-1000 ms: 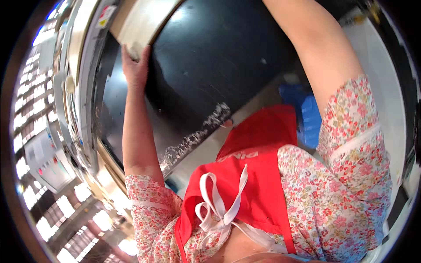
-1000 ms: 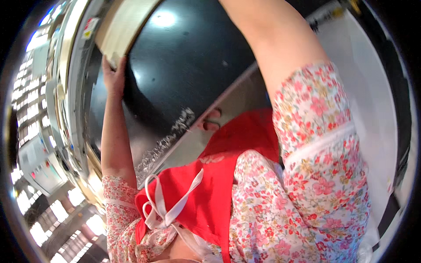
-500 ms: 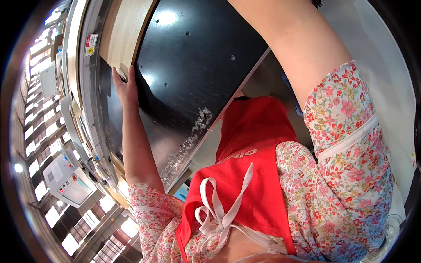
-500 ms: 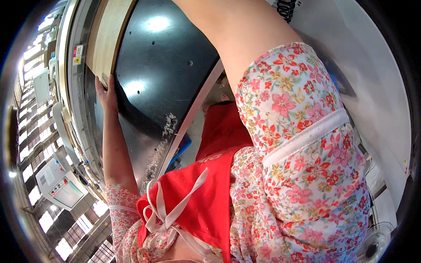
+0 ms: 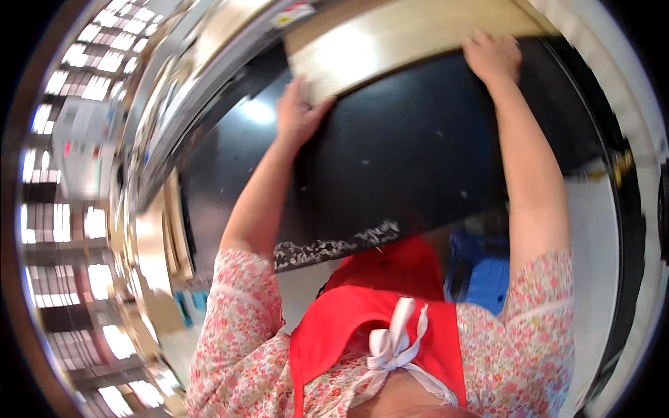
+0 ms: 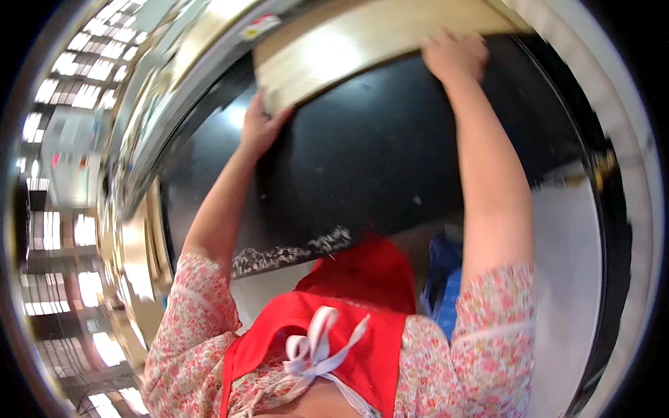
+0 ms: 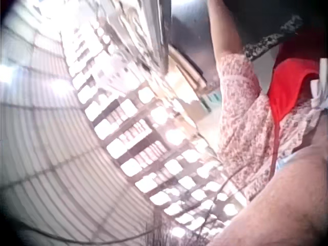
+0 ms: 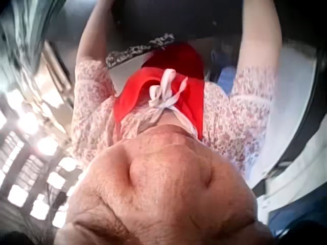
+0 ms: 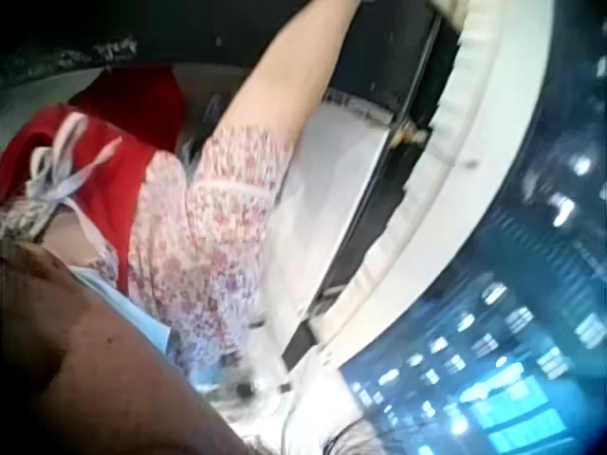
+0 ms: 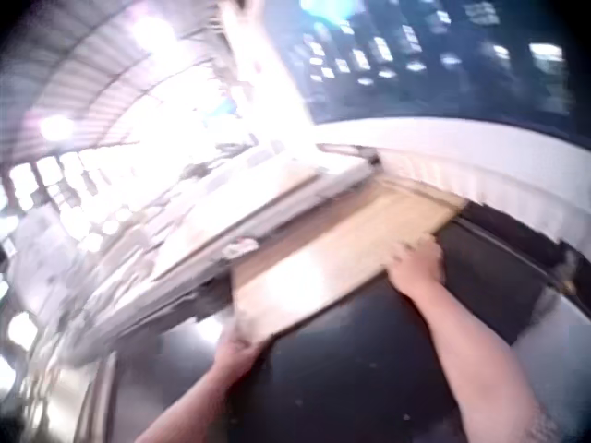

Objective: The person picks up wooden boards, feeds them into a processing machine, and stacks the boards onto a pallet by hand.

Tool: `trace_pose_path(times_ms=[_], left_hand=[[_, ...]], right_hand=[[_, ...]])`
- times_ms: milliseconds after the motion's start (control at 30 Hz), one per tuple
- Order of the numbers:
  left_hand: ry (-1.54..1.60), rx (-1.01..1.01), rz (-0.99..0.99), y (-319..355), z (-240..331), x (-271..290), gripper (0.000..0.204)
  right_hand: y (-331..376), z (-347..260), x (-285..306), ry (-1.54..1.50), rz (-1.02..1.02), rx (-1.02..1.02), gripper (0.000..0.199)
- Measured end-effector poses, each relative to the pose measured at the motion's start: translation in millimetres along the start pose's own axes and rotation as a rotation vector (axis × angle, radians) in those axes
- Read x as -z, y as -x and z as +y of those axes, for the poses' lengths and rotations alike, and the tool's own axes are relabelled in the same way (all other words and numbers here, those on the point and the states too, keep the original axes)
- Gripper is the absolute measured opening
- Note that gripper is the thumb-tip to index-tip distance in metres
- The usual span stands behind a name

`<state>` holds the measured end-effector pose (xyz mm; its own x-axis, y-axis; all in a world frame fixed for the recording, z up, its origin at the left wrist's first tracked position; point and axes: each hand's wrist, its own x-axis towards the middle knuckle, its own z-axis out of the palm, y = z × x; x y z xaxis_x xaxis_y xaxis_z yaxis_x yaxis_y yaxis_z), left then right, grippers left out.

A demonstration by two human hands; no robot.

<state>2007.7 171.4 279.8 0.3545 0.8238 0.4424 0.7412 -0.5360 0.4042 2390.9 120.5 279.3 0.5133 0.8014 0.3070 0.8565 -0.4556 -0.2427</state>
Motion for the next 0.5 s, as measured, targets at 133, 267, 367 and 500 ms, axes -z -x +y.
trace_pose_path(times_ms=[133, 267, 367, 500], left_hand=[[-0.177, 0.094, -0.049, 7, 9, 24, 0.062], [-0.243, 0.088, -0.170, 8, 23, 30, 0.080], [-0.175, 0.160, -0.075, 23, 19, 21, 0.086], [-0.118, 0.183, 0.017, 57, 31, 20, 0.080]], right_hand=[[17, -19, 19, 0.114, -0.042, 0.087, 0.047], [-3, 7, 4, 0.211, -0.079, 0.064, 0.053], [-9, 13, -14, 0.236, -0.087, 0.092, 0.058], [-20, 17, -22, 0.221, -0.054, 0.055, 0.061]])
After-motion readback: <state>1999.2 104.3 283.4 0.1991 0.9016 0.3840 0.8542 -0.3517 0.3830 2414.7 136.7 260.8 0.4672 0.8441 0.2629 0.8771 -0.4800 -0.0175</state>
